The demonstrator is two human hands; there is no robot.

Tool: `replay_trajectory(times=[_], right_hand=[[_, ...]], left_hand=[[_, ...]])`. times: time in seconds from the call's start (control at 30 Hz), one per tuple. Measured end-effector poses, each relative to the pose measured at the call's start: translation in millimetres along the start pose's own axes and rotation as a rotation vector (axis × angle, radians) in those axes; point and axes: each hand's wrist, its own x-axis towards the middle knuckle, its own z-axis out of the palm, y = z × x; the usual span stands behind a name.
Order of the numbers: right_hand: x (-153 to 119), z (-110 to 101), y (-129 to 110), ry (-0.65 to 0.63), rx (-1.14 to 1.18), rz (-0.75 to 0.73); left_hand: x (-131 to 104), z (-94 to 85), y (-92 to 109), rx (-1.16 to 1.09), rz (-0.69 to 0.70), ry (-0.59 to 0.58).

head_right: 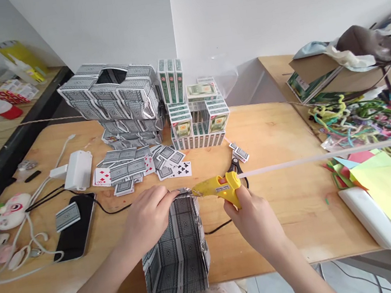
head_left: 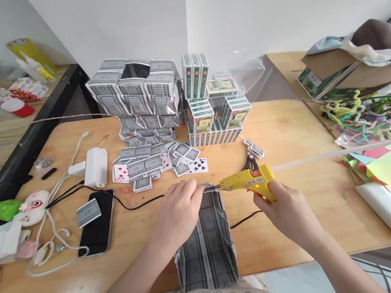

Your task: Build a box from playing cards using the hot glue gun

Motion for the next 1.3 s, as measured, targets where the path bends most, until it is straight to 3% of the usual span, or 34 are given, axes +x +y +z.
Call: replay_trajectory(times=[0.3, 0.53, 0.87, 1.1, 1.3], right_hand=[[-2, 3, 1, 0.026, 0.019, 0.053], [-6, 17, -1, 0.137, 0.062, 0.152], [-12, 31, 1, 0.026, 0.241, 0.265], [-13, 37, -7, 0.121, 0.256, 0.342], [-18, 39, -19, 0.204, 0.291, 0.372]], left_hand=[[1, -1.1, 1, 0.003, -0.016, 0.019], [-2, 1.4, -1, -0.017, -0.006, 0.037], [-2, 2.4, -3, -0.011, -0.002, 0.093], [-4, 3.2, -3, -0.078, -0.026, 0.131], [-9, 1.7, -6, -0.144, -0.06, 0.243]])
